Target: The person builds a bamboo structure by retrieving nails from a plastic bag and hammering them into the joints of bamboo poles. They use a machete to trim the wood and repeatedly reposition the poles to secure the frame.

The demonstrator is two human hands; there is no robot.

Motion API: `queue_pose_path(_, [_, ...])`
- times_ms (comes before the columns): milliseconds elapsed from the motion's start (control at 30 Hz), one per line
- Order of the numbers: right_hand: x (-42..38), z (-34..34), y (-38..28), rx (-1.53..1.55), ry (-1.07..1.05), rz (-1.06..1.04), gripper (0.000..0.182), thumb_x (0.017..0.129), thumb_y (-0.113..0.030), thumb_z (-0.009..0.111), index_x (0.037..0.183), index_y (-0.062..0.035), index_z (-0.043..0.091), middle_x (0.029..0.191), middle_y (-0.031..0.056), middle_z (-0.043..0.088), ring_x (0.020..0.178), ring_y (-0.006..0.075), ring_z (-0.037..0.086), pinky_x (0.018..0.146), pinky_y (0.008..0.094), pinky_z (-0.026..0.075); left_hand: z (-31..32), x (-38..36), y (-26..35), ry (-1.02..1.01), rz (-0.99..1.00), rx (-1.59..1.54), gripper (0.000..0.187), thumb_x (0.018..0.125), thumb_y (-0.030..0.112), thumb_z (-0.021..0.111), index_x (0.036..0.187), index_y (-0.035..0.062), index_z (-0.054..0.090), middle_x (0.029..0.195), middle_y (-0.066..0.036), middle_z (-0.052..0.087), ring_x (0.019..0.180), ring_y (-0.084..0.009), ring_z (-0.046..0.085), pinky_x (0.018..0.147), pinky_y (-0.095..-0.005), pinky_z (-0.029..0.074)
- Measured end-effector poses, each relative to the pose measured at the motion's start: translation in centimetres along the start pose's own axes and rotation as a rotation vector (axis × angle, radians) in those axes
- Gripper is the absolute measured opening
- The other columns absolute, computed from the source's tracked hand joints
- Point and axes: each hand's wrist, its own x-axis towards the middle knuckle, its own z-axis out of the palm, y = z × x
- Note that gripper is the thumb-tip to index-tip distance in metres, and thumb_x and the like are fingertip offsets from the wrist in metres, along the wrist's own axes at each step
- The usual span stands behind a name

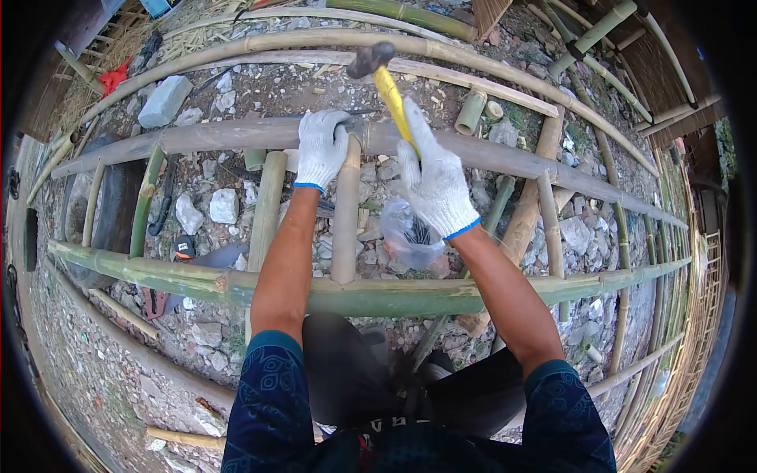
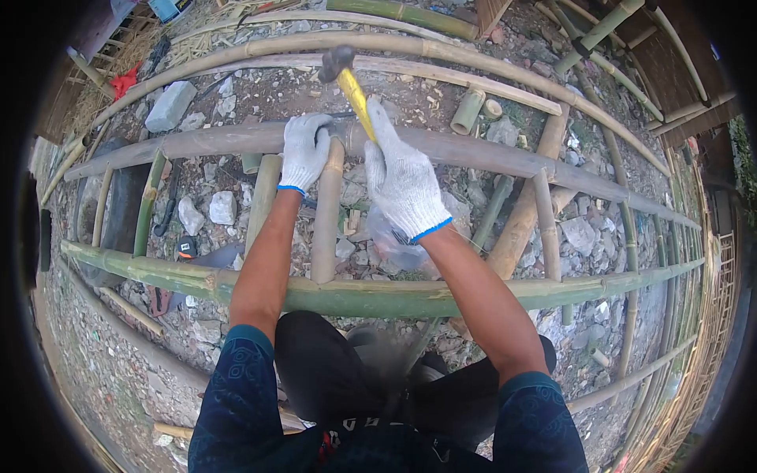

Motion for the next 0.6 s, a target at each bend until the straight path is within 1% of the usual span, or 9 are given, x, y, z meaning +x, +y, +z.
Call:
queue_pose_path(33, [0.0, -0.7, 0.0, -0.092, -0.297, 0.155, 0.059, 0.103, -0.019, 0.058, 0.160, -0.0141, 0.043, 0.096, 0.0327, 0.071, 0.086, 0.0503, 0.070, 0.076, 0.0583, 0.055, 0.3, 0.4, -0.4, 0.080, 0.036, 0.033, 0.020, 0.094, 0.013, 0.065, 0.112, 0.0073, 0.071, 0.115, -0.014, 0.071, 0.118, -0.0346, 0.062, 0.105, -0.0502, 0.042])
queue_pose_path(133, [2.1, -1.9, -0.5, -0.130, -0.349, 0.098, 0.058, 0.103, -0.019, 0.057, 0.159, -0.0137, 0.044, 0.101, 0.0340, 0.070, 0.090, 0.0514, 0.069, 0.077, 0.0586, 0.055, 0.4, -0.2, -0.6, 0.076, -0.048, 0.278, 0.022, 0.093, 0.010, 0.063, 0.114, 0.0105, 0.067, 0.115, -0.012, 0.069, 0.116, -0.0317, 0.062, 0.107, -0.0490, 0.040])
queue_pose_path(167, [2.3, -2.6, -0.9, -0.086, -0.326, 0.168, 0.057, 0.103, -0.019, 0.056, 0.159, -0.0129, 0.045, 0.106, 0.0358, 0.069, 0.093, 0.0520, 0.069, 0.078, 0.0591, 0.055, 0.7, -0.3, -1.0, 0.096, -0.038, 0.284, 0.019, 0.093, 0.011, 0.064, 0.111, 0.0109, 0.067, 0.112, -0.010, 0.069, 0.115, -0.0303, 0.062, 0.108, -0.0483, 0.038])
queue_pose_path(267, [2.0, -1.6, -2.9, 0.066, 0.117, 0.065, 0.058, 0.104, -0.020, 0.055, 0.160, -0.0133, 0.043, 0.105, 0.0370, 0.069, 0.093, 0.0521, 0.069, 0.079, 0.0605, 0.055, 0.1, -0.2, -0.5, 0.010, -0.085, 0.224, 0.020, 0.093, 0.014, 0.064, 0.113, 0.0103, 0.067, 0.115, -0.011, 0.069, 0.118, -0.0322, 0.060, 0.115, -0.0525, 0.033])
queue_pose_path(300, [1.3, -0.8, -1.9, 0.008, -0.017, 0.085, 0.059, 0.104, -0.019, 0.056, 0.161, -0.0132, 0.042, 0.104, 0.0360, 0.069, 0.093, 0.0517, 0.069, 0.078, 0.0599, 0.055, 0.2, -0.2, -0.6, 0.043, -0.056, 0.256, 0.018, 0.095, 0.013, 0.063, 0.112, 0.0108, 0.067, 0.114, -0.011, 0.069, 0.115, -0.0315, 0.061, 0.109, -0.0493, 0.037])
queue_pose_path(400, [-1.6, 2.0, 3.3, -0.180, -0.381, 0.116, 0.062, 0.104, -0.017, 0.057, 0.163, -0.0130, 0.038, 0.099, 0.0330, 0.071, 0.091, 0.0504, 0.070, 0.075, 0.0580, 0.056, 0.5, -0.7, -1.3, 0.091, 0.004, 0.249, 0.018, 0.096, 0.014, 0.063, 0.114, 0.0111, 0.066, 0.116, -0.011, 0.067, 0.117, -0.0320, 0.059, 0.111, -0.0509, 0.035])
queue_pose_path(433, [0.0, 0.2, 0.9, -0.186, -0.431, 0.201, 0.063, 0.103, -0.016, 0.059, 0.163, -0.0145, 0.038, 0.093, 0.0315, 0.071, 0.085, 0.0493, 0.071, 0.073, 0.0563, 0.056, 0.2, -0.5, -1.1, 0.045, -0.040, 0.234, 0.019, 0.097, 0.015, 0.062, 0.116, 0.0116, 0.066, 0.117, -0.011, 0.066, 0.120, -0.0320, 0.058, 0.113, -0.0526, 0.033])
queue_pose_path(567, [0.4, -0.2, -1.5, -0.047, 0.052, 0.001, 0.063, 0.104, -0.020, 0.058, 0.164, -0.0197, 0.038, 0.083, 0.0308, 0.069, 0.073, 0.0478, 0.069, 0.072, 0.0568, 0.056, 0.4, -0.5, -1.3, 0.012, -0.055, 0.250, 0.020, 0.098, 0.016, 0.061, 0.117, 0.0116, 0.065, 0.116, -0.011, 0.066, 0.121, -0.0321, 0.058, 0.114, -0.0541, 0.032])
queue_pose_path(600, [-0.9, 0.5, -0.3, -0.093, -0.073, 0.045, 0.063, 0.104, -0.020, 0.058, 0.164, -0.0198, 0.037, 0.083, 0.0312, 0.069, 0.074, 0.0480, 0.069, 0.072, 0.0568, 0.056, 0.4, -1.0, -1.1, -0.013, -0.074, 0.235, 0.020, 0.098, 0.016, 0.061, 0.117, 0.0116, 0.065, 0.117, -0.011, 0.066, 0.121, -0.0323, 0.058, 0.114, -0.0541, 0.032])
